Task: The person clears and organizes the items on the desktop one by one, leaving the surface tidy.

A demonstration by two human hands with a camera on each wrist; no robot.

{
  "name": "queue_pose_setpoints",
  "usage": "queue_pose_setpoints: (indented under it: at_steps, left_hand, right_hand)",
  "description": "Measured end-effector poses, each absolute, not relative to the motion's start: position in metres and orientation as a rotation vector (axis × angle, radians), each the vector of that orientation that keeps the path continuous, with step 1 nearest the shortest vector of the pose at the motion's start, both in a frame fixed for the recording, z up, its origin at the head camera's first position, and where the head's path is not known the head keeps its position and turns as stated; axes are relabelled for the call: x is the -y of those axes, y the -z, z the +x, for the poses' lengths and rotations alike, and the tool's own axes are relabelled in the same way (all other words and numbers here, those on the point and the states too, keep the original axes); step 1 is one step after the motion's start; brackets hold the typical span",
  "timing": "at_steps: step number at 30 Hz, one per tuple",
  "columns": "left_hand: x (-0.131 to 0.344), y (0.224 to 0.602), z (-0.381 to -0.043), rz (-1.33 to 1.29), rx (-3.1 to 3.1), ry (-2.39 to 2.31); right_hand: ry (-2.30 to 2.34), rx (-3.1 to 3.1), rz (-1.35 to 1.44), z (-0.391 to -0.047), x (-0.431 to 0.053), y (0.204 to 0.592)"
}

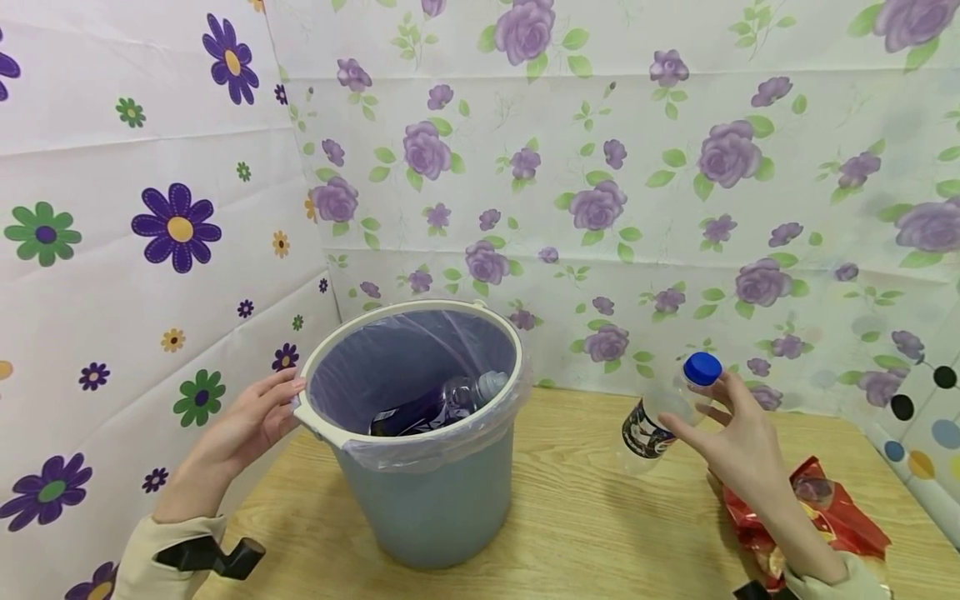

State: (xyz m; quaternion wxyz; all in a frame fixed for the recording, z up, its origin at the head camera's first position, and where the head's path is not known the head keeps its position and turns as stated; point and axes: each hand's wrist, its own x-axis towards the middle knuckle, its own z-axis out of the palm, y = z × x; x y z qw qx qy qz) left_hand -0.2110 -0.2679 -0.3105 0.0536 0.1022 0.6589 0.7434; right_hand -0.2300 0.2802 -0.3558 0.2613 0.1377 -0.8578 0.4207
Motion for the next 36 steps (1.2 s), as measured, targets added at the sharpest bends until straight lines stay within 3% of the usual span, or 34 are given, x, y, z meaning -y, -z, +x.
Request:
queue_pose_setpoints:
  at_steps: [36]
  left_hand:
    - [0.268, 0.311, -0.212, 0.293, -2.022, -2.248]
  right_hand:
    - [-1.466, 1.76, 0.71, -0.23, -0.238, 0.302]
